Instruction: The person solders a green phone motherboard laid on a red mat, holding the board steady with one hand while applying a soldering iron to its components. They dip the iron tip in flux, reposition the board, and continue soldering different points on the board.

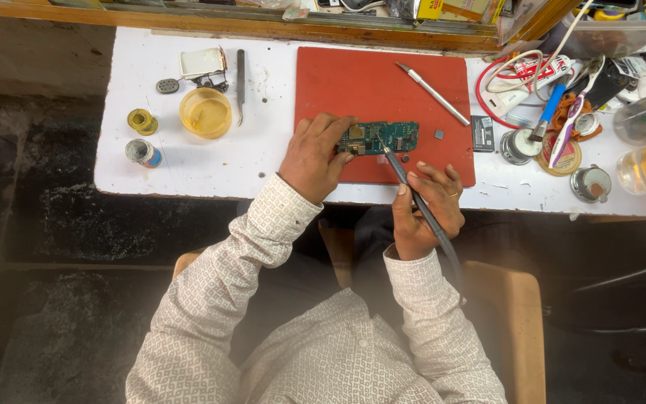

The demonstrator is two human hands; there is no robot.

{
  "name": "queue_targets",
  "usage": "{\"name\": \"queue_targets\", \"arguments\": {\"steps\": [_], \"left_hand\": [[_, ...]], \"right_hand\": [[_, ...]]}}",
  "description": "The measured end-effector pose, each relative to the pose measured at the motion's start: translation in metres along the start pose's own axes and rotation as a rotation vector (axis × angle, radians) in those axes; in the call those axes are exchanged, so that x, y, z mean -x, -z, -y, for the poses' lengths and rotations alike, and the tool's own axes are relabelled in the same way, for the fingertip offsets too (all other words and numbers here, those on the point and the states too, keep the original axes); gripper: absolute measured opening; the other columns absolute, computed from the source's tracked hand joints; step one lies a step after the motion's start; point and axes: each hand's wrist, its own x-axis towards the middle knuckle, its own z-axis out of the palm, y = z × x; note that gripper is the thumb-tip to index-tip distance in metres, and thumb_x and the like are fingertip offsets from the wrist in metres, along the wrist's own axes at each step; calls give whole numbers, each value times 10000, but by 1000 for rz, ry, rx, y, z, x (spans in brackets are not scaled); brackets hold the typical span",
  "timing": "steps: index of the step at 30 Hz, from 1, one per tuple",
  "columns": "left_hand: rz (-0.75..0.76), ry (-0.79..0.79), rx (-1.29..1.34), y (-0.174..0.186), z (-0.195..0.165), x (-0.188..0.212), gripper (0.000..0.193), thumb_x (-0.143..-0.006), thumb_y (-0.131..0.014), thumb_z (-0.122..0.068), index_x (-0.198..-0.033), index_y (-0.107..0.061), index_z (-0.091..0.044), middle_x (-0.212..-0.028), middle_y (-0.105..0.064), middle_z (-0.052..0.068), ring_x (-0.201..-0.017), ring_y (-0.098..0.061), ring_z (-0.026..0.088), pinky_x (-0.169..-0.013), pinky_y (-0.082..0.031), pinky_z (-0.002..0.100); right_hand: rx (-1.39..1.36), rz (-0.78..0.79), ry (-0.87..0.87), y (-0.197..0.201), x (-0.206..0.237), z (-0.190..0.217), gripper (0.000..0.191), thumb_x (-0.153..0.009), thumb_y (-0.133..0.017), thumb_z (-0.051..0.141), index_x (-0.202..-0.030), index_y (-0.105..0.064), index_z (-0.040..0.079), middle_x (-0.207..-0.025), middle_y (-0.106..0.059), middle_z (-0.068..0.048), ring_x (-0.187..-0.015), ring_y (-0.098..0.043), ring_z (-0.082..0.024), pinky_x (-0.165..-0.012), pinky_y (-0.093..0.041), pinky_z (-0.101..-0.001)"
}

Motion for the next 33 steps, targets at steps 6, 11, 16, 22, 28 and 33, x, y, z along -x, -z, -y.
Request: {"name": "queue_targets", "arguments": {"steps": [6, 11, 16, 22, 28, 33], "left_hand": [[-4, -1, 5, 1, -1, 0, 524, -808, -780, -37, -1308, -626, -64, -1156, -628, 81, -993, -556, 287, -942, -498, 397], [1, 3, 4, 1, -1, 0, 526, -805, -779, -35, -1308, -627, -64, -1153, -629, 79, -979, -554, 283, -936, -502, 393], [2, 5, -1, 1, -1, 0, 527, -802, -781, -38, -1305, -626, -64, -1154, -628, 77, -971, -554, 276, -929, -505, 386], [-4, -2, 5, 1, -1, 0, 529, -804, -783, -38, -1309, -627, -66, -1146, -629, 77, -968, -553, 280, -925, -505, 387], [-8, -4, 9, 1, -1, 1, 531, -804, -780, -36, -1311, -626, -66, -1149, -629, 80, -977, -555, 284, -928, -504, 392], [-18, -20, 11, 1, -1, 1, 528, -807, -770, -22, -1313, -627, -63, -1163, -633, 86, -986, -556, 294, -931, -501, 397]], "right_hand": [[43, 41, 4, 0, -3, 5, 96, -925, -743, 127, -988, -737, 55, -879, -759, -60, -1122, -729, -230, -1222, -369, -441], [46, 42, 12, -2, -4, 5, 96, -918, -750, 120, -987, -742, 54, -868, -764, -56, -1117, -728, -232, -1217, -365, -439], [29, 10, -11, -1, -2, 2, 86, -915, -738, 88, -991, -735, 49, -911, -763, -71, -1119, -726, -238, -1211, -391, -457], [-1, -21, -25, -2, 0, 1, 90, -921, -729, 61, -1010, -723, 49, -920, -761, -68, -1127, -728, -245, -1213, -409, -474], [31, 1, -21, -1, -3, 3, 90, -914, -735, 70, -1000, -732, 43, -927, -766, -78, -1113, -730, -242, -1211, -393, -458], [68, 28, -9, -2, -5, 6, 94, -912, -742, 103, -984, -739, 42, -915, -769, -78, -1099, -734, -234, -1211, -377, -434]]}}
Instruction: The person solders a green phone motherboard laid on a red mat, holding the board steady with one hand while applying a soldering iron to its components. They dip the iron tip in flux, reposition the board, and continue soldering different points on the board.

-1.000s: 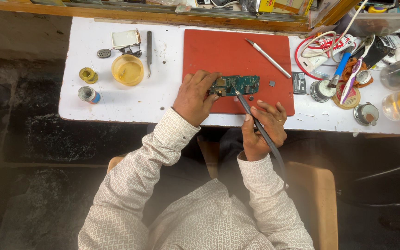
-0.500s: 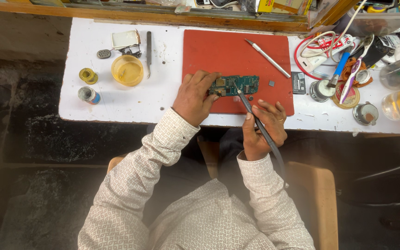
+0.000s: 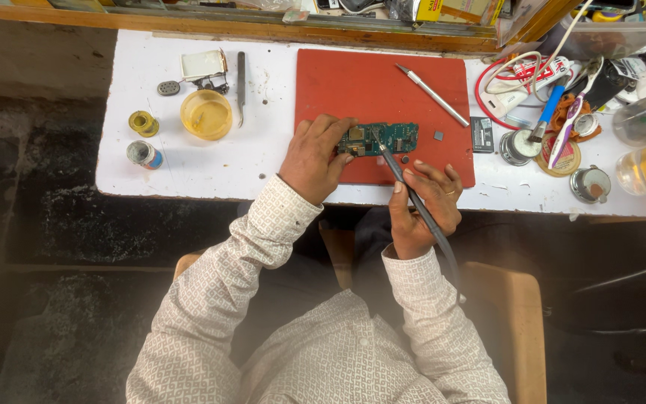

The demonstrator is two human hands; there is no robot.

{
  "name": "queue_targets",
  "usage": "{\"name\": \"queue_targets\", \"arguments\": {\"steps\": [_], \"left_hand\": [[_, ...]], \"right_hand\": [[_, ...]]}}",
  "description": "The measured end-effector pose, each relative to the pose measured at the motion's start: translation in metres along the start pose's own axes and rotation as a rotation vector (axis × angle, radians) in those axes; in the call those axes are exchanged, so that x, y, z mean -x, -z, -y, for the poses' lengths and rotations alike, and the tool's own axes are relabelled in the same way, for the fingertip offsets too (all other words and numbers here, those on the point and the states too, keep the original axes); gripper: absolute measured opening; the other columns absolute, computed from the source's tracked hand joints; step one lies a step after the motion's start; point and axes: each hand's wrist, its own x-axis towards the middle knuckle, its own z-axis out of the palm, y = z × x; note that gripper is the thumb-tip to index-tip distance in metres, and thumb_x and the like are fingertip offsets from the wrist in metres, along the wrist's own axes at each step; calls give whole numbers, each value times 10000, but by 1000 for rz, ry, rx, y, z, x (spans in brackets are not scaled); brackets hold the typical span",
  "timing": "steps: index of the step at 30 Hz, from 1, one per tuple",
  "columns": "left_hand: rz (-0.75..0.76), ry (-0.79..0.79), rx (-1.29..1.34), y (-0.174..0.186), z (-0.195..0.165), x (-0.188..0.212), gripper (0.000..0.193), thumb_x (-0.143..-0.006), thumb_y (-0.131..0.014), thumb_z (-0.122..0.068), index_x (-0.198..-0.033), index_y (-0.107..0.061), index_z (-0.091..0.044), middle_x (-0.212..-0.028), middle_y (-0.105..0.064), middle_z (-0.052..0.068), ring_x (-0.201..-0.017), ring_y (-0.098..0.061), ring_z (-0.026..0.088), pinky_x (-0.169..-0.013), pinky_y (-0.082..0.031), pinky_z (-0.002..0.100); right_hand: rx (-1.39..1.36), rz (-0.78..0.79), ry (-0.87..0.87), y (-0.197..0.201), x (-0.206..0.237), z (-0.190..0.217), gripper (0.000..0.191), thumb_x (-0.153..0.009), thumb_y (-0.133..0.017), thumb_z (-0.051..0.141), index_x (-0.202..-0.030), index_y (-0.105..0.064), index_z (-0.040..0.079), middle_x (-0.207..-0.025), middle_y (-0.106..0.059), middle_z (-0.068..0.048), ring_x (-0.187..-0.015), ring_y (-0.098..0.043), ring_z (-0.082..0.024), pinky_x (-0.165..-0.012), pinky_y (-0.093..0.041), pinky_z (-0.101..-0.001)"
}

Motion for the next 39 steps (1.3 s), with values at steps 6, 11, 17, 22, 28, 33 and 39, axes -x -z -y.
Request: {"name": "queue_targets", "arguments": {"steps": [6, 11, 17, 22, 28, 33, 39], "left_hand": [[-2, 6, 3, 0, 0, 0, 529, -799, -771, -26, -1307, -626, -61, -1164, -633, 86, -991, -559, 293, -933, -500, 397], [7, 17, 4, 0, -2, -1, 529, -802, -778, -33, -1307, -626, -65, -1159, -632, 85, -982, -558, 294, -930, -498, 398], [-1, 5, -6, 0, -1, 0, 534, -798, -776, -29, -1309, -623, -66, -1149, -627, 88, -979, -555, 302, -928, -501, 403], [7, 8, 0, 0, 0, 0, 530, -802, -772, -26, -1309, -622, -66, -1152, -626, 89, -974, -555, 302, -923, -503, 403], [5, 15, -6, -2, 0, 1, 534, -797, -781, -33, -1307, -624, -68, -1156, -629, 86, -969, -555, 294, -924, -504, 397], [10, 26, -14, -1, 0, 0, 534, -796, -781, -35, -1306, -625, -67, -1147, -631, 82, -968, -558, 287, -926, -505, 392], [14, 31, -1, 0, -1, -1, 518, -809, -772, -39, -1305, -627, -64, -1149, -633, 83, -969, -560, 285, -923, -506, 390]], "right_hand": [[-7, 14, 19, -1, -1, 0, 106, -915, -750, 119, -992, -741, 48, -876, -765, -65, -1105, -732, -236, -1216, -362, -428], [-14, -6, 6, -1, 0, -1, 96, -921, -744, 111, -993, -736, 48, -888, -766, -61, -1113, -732, -236, -1213, -381, -441], [-33, -39, -11, -1, 2, -2, 94, -925, -737, 87, -1009, -732, 45, -954, -766, -82, -1111, -728, -248, -1198, -413, -468], [-46, -46, -23, 0, 4, -4, 103, -919, -728, 54, -1022, -725, 51, -960, -763, -79, -1117, -729, -257, -1205, -417, -479], [-60, -55, -19, 0, 4, -4, 121, -911, -726, 36, -1031, -718, 57, -976, -760, -82, -1117, -728, -257, -1205, -420, -481], [-46, -28, -13, 0, 2, -1, 95, -913, -730, 68, -1004, -724, 41, -936, -760, -77, -1112, -728, -254, -1206, -399, -469], [-19, 9, 3, 0, 0, 1, 93, -917, -751, 115, -981, -740, 48, -896, -771, -64, -1105, -731, -236, -1212, -368, -440]]}}
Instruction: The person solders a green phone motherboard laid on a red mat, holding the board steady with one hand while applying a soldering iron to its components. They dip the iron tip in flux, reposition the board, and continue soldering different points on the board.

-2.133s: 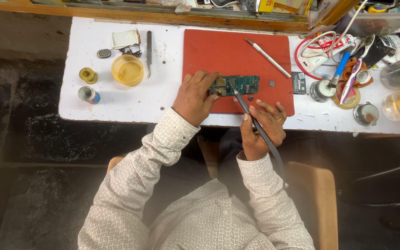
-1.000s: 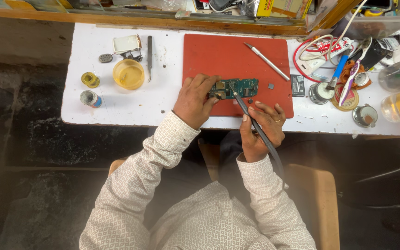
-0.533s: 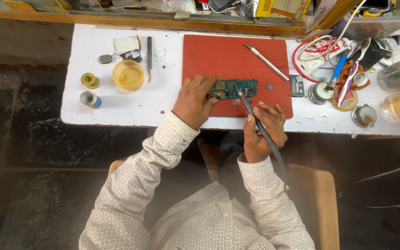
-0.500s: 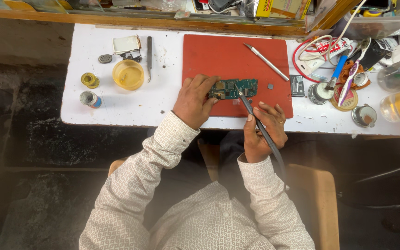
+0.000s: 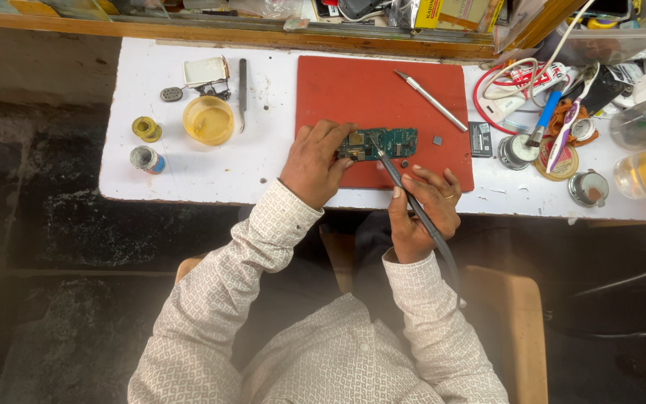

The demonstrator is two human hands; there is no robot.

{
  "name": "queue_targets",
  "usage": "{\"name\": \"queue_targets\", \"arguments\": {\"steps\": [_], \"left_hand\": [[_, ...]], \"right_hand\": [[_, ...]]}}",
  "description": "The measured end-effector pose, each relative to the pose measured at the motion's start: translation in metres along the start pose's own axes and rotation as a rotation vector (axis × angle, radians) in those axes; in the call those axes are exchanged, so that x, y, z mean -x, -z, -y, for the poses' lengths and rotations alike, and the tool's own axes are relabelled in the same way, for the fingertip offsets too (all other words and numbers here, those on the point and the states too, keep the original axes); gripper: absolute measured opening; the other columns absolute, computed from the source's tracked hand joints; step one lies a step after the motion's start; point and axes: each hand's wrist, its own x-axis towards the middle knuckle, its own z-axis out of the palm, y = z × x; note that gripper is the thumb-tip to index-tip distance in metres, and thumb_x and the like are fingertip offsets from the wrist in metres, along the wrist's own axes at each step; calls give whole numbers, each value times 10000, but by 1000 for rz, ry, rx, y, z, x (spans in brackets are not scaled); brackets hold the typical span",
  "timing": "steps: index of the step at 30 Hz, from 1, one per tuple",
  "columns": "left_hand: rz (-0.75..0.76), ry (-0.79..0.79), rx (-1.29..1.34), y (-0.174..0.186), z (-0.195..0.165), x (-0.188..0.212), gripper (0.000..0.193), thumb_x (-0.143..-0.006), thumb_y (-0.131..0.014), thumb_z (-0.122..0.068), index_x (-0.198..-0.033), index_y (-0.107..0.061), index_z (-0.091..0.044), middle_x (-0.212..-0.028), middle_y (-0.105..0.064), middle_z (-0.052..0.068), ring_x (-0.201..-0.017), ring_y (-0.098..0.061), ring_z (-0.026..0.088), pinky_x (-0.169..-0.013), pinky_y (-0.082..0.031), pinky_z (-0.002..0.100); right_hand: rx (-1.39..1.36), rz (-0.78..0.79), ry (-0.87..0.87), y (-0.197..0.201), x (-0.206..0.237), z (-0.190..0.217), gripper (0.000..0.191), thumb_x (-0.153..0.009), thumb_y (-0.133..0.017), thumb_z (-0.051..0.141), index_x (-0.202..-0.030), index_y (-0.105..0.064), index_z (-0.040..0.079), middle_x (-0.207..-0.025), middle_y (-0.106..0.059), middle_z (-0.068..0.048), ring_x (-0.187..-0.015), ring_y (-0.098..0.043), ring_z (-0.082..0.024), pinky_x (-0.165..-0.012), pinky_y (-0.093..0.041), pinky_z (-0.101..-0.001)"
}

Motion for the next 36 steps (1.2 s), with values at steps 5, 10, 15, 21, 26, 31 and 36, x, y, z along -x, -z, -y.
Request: {"name": "queue_targets", "arguments": {"steps": [5, 10, 15, 21, 26, 31, 36], "left_hand": [[-5, -12, -5, 0, 0, -1, 520, -807, -767, -34, -1306, -625, -62, -1148, -631, 89, -972, -557, 295, -923, -499, 396], [-13, -20, -6, 1, 0, 0, 521, -804, -765, -29, -1305, -627, -67, -1152, -630, 93, -980, -556, 306, -925, -495, 406], [-13, -18, -16, 0, 0, 1, 528, -801, -768, -26, -1308, -626, -70, -1141, -626, 94, -989, -556, 313, -935, -493, 414], [-23, -19, 3, 0, 0, 0, 537, -787, -773, -27, -1302, -627, -72, -1148, -627, 95, -1002, -560, 312, -934, -494, 408], [-22, -27, -5, 1, -1, -1, 533, -792, -775, -29, -1302, -627, -71, -1145, -626, 96, -1002, -560, 312, -936, -491, 411], [-22, -31, 3, 1, 0, 0, 521, -801, -767, -23, -1301, -626, -65, -1150, -627, 93, -986, -557, 310, -926, -494, 408], [-21, -35, -4, 1, 1, 0, 524, -796, -770, -25, -1298, -625, -60, -1148, -624, 98, -986, -556, 311, -921, -492, 410]], "right_hand": [[-3, 9, 3, 1, -1, 1, 98, -920, -749, 125, -986, -741, 53, -894, -768, -63, -1107, -732, -233, -1215, -364, -432], [1, 0, 9, 1, 0, 0, 100, -919, -752, 116, -988, -734, 46, -900, -762, -70, -1101, -733, -241, -1204, -386, -445], [-28, -50, -4, 1, 3, -3, 96, -914, -730, 64, -1009, -730, 45, -944, -760, -81, -1102, -733, -249, -1199, -426, -466], [-54, -56, -6, 1, 4, -6, 119, -911, -730, 33, -1028, -717, 52, -984, -756, -87, -1119, -730, -254, -1200, -431, -475], [-23, -30, 7, 1, 2, -3, 96, -903, -738, 58, -998, -727, 45, -922, -755, -76, -1106, -731, -247, -1206, -405, -460], [3, -8, 35, 2, 0, 3, 100, -904, -749, 90, -984, -731, 34, -897, -753, -79, -1097, -731, -241, -1204, -388, -446], [7, 10, 34, 2, -1, 4, 102, -905, -751, 94, -985, -740, 32, -890, -758, -77, -1092, -732, -244, -1202, -376, -449]]}}
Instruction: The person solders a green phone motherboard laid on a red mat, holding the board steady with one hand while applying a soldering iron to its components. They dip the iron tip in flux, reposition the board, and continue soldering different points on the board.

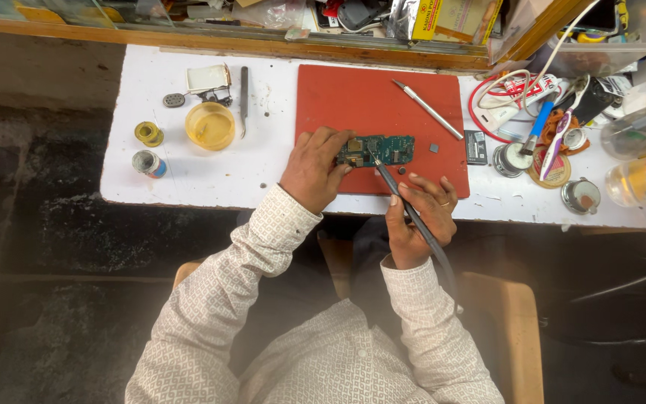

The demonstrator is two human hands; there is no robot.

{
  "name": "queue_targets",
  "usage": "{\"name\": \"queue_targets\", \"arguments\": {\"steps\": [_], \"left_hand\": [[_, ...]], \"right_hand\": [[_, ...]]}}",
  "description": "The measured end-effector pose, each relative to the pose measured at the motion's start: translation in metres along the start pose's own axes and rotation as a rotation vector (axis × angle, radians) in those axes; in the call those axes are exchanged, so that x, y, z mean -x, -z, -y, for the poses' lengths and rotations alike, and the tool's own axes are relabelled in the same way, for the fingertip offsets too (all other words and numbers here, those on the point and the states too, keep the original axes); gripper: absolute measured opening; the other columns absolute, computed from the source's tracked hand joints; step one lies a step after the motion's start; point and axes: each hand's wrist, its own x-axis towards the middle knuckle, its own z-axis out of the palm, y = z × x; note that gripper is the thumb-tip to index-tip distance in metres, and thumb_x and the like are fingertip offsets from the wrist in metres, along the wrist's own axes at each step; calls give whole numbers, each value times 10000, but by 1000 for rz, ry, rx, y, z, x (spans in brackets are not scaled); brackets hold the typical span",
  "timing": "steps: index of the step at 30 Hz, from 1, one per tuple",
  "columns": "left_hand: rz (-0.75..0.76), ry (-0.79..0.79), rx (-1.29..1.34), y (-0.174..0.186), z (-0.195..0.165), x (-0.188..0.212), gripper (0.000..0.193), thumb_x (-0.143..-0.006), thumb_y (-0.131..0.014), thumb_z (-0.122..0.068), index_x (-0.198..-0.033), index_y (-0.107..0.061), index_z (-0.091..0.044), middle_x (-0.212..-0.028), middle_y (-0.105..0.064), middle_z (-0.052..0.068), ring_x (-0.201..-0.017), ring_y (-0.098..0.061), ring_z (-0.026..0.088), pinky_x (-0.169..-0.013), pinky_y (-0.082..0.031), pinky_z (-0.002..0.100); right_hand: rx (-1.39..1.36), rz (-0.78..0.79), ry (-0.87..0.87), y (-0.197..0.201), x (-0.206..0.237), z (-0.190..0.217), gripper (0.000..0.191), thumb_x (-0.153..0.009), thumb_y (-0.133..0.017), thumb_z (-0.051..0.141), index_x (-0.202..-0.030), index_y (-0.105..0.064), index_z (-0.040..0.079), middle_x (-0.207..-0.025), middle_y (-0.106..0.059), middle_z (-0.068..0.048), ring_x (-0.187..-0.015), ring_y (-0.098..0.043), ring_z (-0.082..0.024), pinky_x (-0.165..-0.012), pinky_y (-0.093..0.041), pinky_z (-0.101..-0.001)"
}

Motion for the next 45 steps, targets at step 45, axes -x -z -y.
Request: {"name": "queue_targets", "arguments": {"steps": [45], "left_hand": [[8, 10, 1, 0, 0, 0, 534, -795, -775, -29, -1305, -622, -70, -1147, -625, 90, -988, -555, 312, -929, -494, 411]], "right_hand": [[-74, -61, -32, 1, 6, -8, 104, -912, -720, 63, -1013, -716, 39, -915, -748, -91, -1128, -721, -261, -1217, -412, -477]]}}
